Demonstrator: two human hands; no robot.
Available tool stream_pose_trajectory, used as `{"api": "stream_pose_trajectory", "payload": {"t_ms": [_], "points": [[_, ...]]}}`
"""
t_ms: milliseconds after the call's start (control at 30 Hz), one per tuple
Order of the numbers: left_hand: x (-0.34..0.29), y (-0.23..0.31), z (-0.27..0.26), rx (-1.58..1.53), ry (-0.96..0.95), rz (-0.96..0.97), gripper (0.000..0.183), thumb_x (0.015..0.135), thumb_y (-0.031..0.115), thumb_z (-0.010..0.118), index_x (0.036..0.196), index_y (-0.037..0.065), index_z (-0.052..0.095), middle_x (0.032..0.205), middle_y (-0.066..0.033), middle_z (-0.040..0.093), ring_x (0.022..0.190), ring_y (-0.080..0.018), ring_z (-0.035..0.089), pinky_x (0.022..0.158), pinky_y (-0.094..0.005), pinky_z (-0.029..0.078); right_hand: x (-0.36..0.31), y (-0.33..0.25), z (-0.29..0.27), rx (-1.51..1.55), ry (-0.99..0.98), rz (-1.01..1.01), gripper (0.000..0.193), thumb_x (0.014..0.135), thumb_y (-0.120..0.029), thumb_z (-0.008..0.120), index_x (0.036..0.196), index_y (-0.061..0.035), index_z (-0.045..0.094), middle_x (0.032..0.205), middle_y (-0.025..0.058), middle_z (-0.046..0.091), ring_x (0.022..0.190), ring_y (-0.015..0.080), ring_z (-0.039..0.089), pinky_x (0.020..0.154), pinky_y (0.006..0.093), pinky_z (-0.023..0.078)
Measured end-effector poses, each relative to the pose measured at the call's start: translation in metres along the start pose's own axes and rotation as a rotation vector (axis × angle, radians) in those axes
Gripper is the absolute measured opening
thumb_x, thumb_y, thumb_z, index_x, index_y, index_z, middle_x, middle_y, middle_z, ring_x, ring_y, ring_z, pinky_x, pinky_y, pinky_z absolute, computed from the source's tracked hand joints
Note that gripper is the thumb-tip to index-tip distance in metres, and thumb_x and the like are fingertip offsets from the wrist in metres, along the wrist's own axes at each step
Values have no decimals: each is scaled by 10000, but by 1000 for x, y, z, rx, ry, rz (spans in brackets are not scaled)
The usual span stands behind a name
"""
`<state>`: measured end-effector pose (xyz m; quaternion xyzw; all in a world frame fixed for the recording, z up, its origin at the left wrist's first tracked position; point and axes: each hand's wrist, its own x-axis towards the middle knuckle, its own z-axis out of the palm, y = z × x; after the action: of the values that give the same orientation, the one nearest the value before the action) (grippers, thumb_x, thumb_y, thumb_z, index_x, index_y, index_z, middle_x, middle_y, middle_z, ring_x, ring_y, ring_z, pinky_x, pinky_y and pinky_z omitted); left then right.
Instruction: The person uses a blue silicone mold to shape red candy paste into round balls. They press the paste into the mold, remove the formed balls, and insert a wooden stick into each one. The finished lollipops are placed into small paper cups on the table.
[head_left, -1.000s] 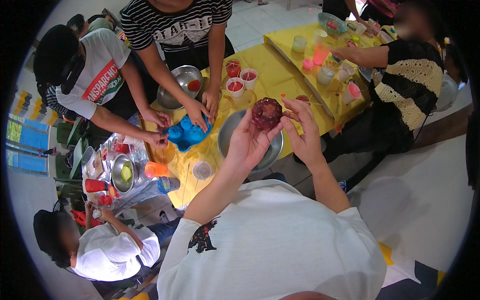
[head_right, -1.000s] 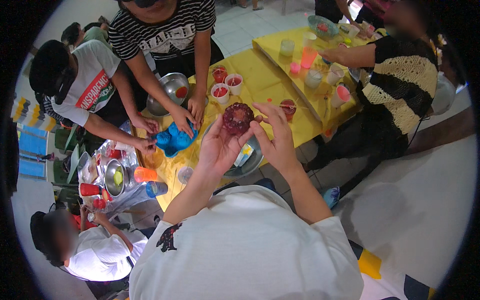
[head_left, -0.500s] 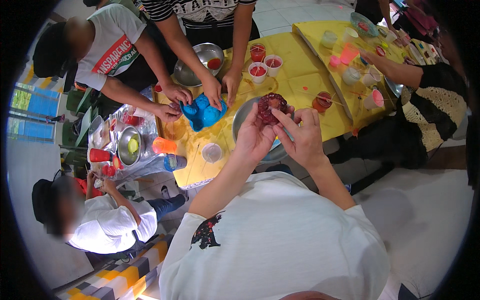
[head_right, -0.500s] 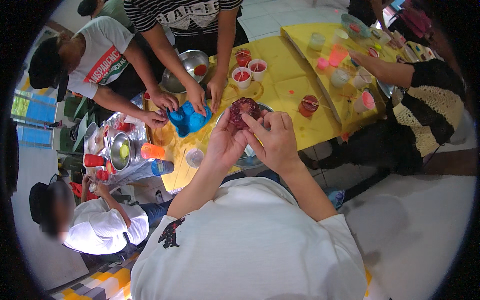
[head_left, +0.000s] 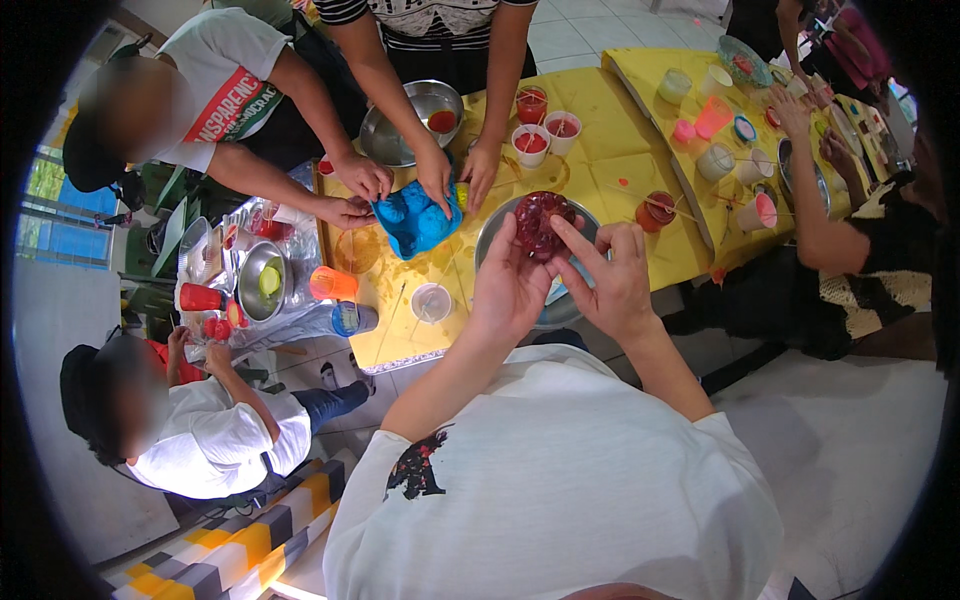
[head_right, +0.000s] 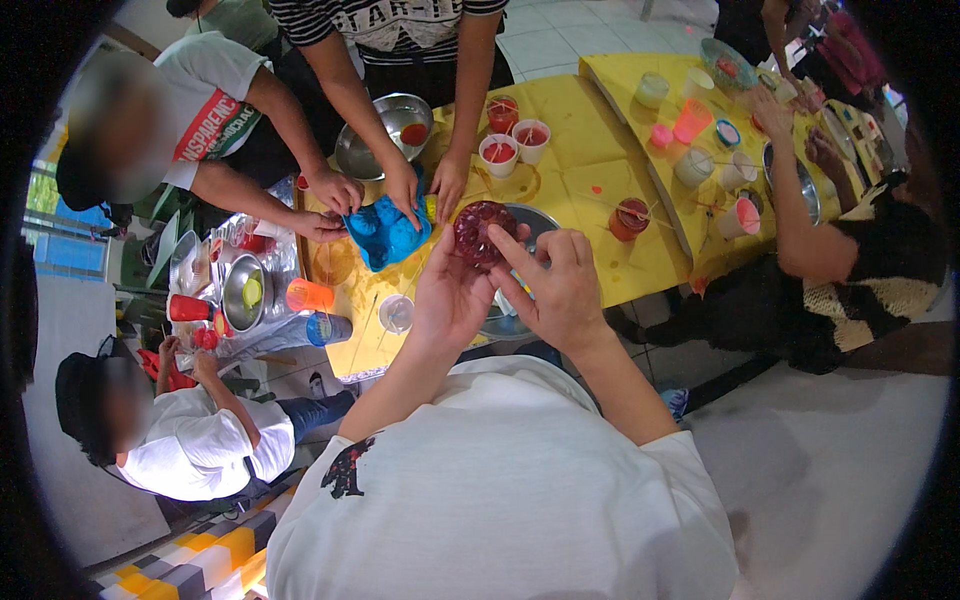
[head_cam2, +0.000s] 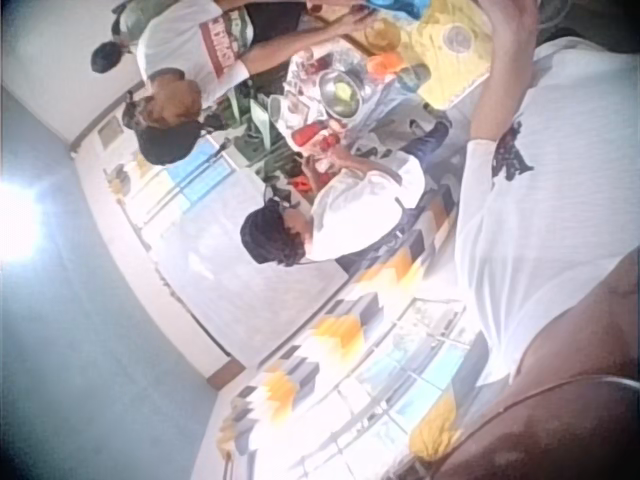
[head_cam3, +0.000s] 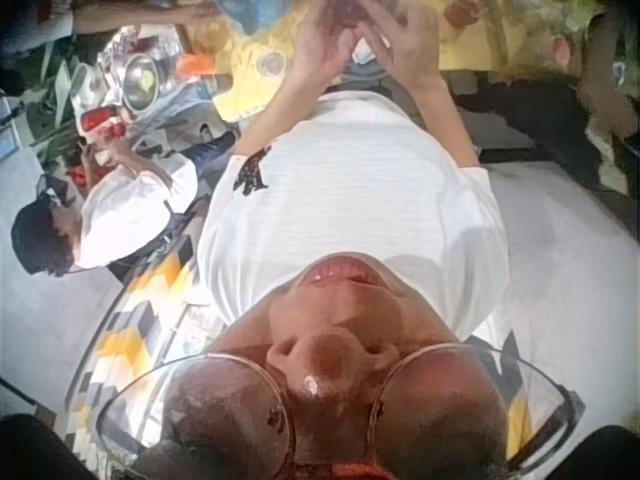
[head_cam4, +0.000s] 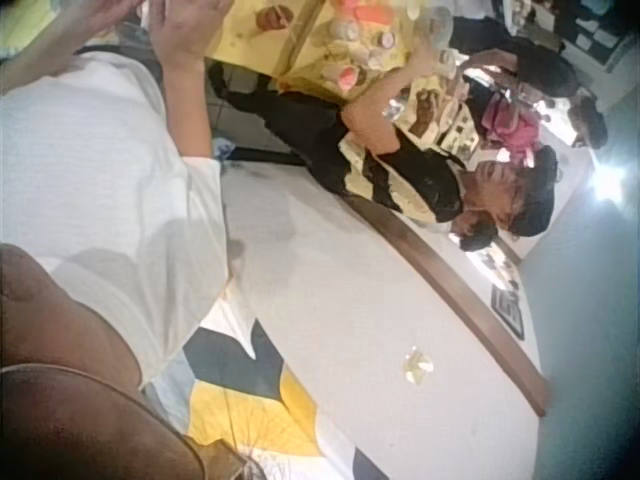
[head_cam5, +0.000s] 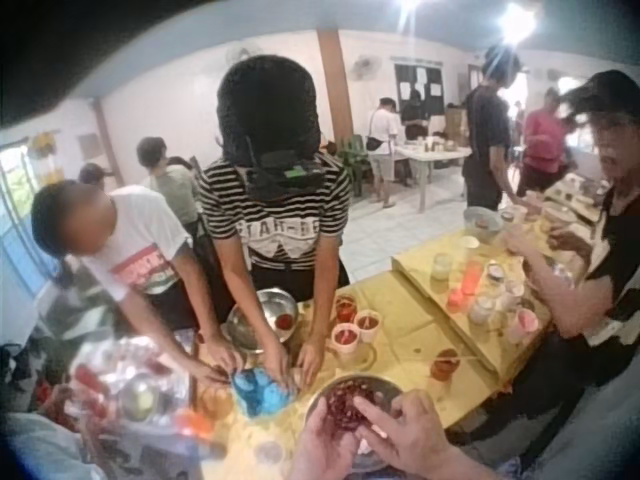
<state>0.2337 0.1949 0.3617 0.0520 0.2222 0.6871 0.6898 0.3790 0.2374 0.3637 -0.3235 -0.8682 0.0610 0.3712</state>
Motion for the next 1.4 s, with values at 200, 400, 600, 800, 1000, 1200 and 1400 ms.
{"api": "stream_pose_trajectory", "payload": {"t_ms": [200, 400, 600, 800, 1000, 1200, 1400], "points": [[-2, 2, -6, 42, -26, 27, 475, 1028, 354, 347, 1317, -14, 430, 1303, -193, 518, 1215, -298, 510, 1059, -412, 407, -3, -2, 2, 44, 16, -36, 423, 809, -237, 697, 1229, -217, 648, 789, 49, 399, 768, 226, 419, 703, 347, 386], [-5, 3, -7, 70, -76, 50, 480, 1029, 355, 334, 1326, -12, 421, 1304, -188, 520, 1207, -303, 521, 1076, -417, 396, -3, -3, -1, 42, 10, -32, 439, 804, -227, 708, 1236, -193, 639, 840, 61, 419, 800, 227, 432, 723, 344, 396], [-13, 4, 4, 64, -48, 55, 473, 1036, 348, 320, 1313, -17, 437, 1282, -167, 543, 1192, -272, 539, 1052, -402, 416, 1, -12, 0, 314, 112, 117, 699, 744, -221, 776, 1355, -85, 463, 1172, 145, 447, 1092, 307, 467, 933, 386, 426], [-16, 2, -6, 195, -85, 144, 423, 1001, 237, 453, 1352, 7, 400, 1323, -155, 487, 1217, -250, 510, 1048, -370, 412, 6, -13, 7, 528, 21, 196, 763, 728, -172, 797, 1372, -47, 408, 1326, 172, 449, 1230, 331, 455, 1018, 402, 399], [-20, -7, -1, 552, -72, 506, 733, 793, 32, 739, 1389, 41, 314, 1323, -129, 401, 1252, -225, 437, 1045, -362, 402, 1, -15, 24, 973, -19, 325, 758, 764, -72, 758, 1408, -51, 359, 1381, 127, 437, 1278, 254, 450, 1017, 370, 425], [-21, -9, -4, 989, -21, 842, 869, 666, 46, 847, 1352, 21, 315, 1319, -141, 374, 1246, -249, 438, 1031, -367, 421, 2, -20, 25, 1607, -120, 476, 802, 806, -24, 707, 1473, -112, 270, 1443, 68, 363, 1302, 212, 426, 996, 343, 476], [-26, -4, -6, 1285, -9, 1037, 879, 668, 62, 844, 1360, 9, 306, 1315, -163, 341, 1217, -273, 470, 1006, -369, 449, -5, -23, 34, 1619, -136, 534, 815, 801, 13, 691, 1479, -138, 265, 1453, 48, 350, 1297, 212, 429, 981, 337, 492]]}}
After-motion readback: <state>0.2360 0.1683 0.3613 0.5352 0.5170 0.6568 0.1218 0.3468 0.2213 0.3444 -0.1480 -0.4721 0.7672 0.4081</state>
